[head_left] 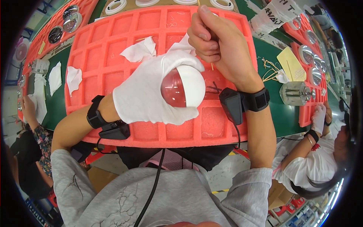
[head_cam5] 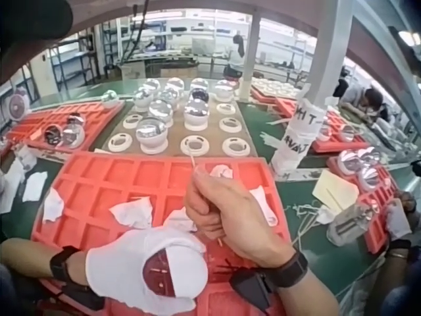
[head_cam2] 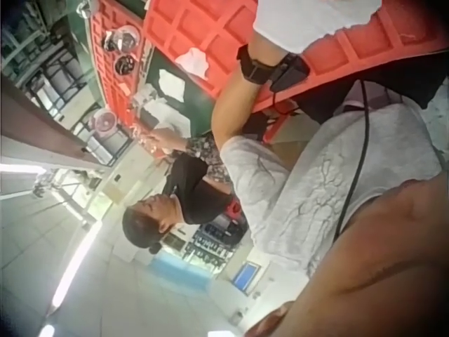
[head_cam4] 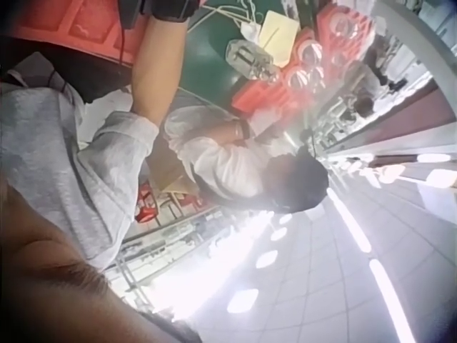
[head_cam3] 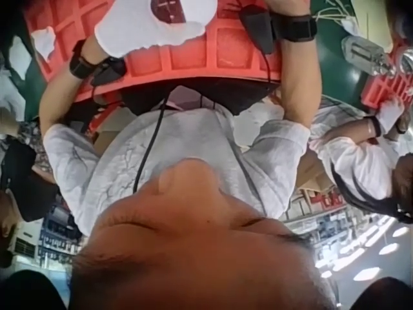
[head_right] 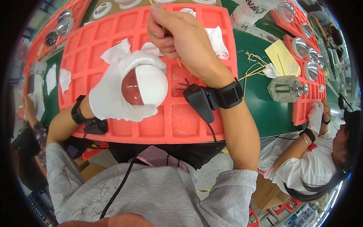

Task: The person cleans a white and red electronic device by wiping it with a cloth and using a wooden stick to clear the crevices before placing it on a pink foam tray and repeating the process with another device.

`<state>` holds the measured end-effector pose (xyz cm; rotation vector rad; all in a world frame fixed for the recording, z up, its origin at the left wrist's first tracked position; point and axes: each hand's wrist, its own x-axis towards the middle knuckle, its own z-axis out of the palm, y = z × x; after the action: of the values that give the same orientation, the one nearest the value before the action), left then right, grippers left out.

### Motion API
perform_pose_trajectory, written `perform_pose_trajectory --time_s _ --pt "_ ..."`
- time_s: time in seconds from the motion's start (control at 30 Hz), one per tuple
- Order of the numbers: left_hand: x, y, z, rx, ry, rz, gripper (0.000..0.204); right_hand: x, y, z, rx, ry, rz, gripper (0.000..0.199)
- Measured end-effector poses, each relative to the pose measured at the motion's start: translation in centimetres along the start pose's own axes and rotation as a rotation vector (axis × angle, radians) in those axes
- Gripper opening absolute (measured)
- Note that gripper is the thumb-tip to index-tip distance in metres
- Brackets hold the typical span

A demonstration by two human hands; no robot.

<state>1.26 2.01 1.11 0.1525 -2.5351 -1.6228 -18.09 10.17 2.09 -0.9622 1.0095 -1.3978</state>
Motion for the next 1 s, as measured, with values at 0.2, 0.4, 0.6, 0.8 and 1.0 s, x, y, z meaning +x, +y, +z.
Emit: perform_pose_trajectory --time_s 0.2,0.4,0.6,0.8,1.0 --pt "0.2 0.2 -0.1 -0.218 -0.038 -0.077 0.034 -0.2 -1.0 0.6 0.069 0.076 0.14 0.046" --pt "0.1 -0.5 -0.3 -0.269 -0.001 -0.041 0.028 -0.1 -1.0 0.7 0.063 0.081 0.14 0.045" --pt "0.3 -0.6 0.0 -0.257 0.037 -0.017 0.028 -0.1 -0.9 0.7 0.074 0.081 0.156 0.045" --pt "0.8 -0.9 -0.7 0.111 -0.028 0.317 0.042 -0.3 -0.9 0.8 0.037 0.098 0.192 0.045" --pt "1.0 -1.2 -0.7 0.239 -0.023 0.338 0.069 -0.2 -1.3 1.0 0.049 0.105 0.216 0.045"
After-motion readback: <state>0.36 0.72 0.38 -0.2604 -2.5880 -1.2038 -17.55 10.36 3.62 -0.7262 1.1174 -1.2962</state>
